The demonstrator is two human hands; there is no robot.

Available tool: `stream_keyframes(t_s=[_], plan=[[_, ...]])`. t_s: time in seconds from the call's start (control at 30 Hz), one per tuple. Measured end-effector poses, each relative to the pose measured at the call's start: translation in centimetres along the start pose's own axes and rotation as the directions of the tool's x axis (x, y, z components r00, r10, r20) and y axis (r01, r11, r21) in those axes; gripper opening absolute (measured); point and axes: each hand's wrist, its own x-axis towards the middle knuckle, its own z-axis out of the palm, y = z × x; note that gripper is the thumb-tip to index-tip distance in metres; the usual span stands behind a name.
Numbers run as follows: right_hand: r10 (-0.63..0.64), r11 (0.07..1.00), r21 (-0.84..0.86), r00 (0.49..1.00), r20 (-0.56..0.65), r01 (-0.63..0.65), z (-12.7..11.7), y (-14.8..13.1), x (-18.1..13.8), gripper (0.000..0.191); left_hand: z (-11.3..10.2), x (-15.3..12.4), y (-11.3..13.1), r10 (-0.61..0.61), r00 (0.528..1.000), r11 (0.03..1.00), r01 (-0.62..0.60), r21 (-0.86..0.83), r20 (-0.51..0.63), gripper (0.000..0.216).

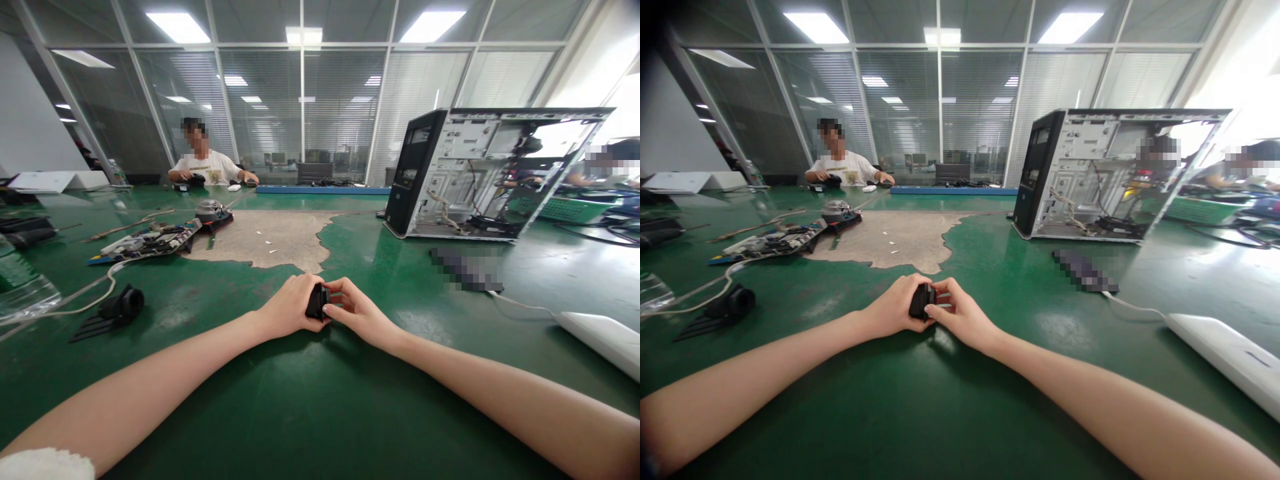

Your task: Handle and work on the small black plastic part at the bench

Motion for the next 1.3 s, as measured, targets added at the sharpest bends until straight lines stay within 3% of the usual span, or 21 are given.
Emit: stream_keyframes(t_s=[0.13, 0.27, 0.47, 0.63, 0.87, 1.03, 1.3], plan=[[-0.02, 0.999, 0.047, 1.0, 0.015, 0.019, 0.2, -0.3, -0.2, 0.024, 0.0, 0.0, -0.1, -0.01, 1.0, 1.0, 0.01, 0.013, 0.003, 0.051], [-0.039, 0.997, -0.064, 0.994, -0.098, 0.033, 0.2, -0.2, -0.3, 0.024, 0.0, 0.0, 0.0, -0.016, 1.0, 1.0, 0.016, 0.01, 0.004, 0.051], [0.05, 0.992, -0.101, 0.977, -0.208, -0.072, -0.3, 0.1, 0.0, 0.025, -0.1, 0.1, 0.1, -0.048, 0.999, 0.999, 0.048, -0.003, 0.01, 0.054], [0.08, 0.997, -0.009, 0.991, -0.11, -0.081, -0.3, -0.3, 0.3, 0.026, -0.2, -0.1, 0.2, -0.021, 1.0, 0.999, 0.02, 0.03, 0.017, 0.052], [0.072, 0.997, -0.015, 0.996, -0.045, -0.072, -0.5, 0.1, 1.0, 0.029, 0.0, -0.2, 0.2, 0.074, 0.997, 0.996, -0.074, 0.045, 0.006, 0.05], [-0.004, 0.996, -0.085, 0.999, -0.049, 0.0, -0.3, 0.0, 0.7, 0.026, 0.1, -0.2, 0.2, 0.078, 0.997, 0.996, -0.078, 0.052, -0.008, 0.05], [0.002, 0.994, -0.108, 0.999, -0.047, -0.007, -0.1, -0.2, 0.1, 0.018, 0.5, -0.3, -0.2, 0.075, 0.997, 0.995, -0.072, 0.065, -0.032, 0.052]])
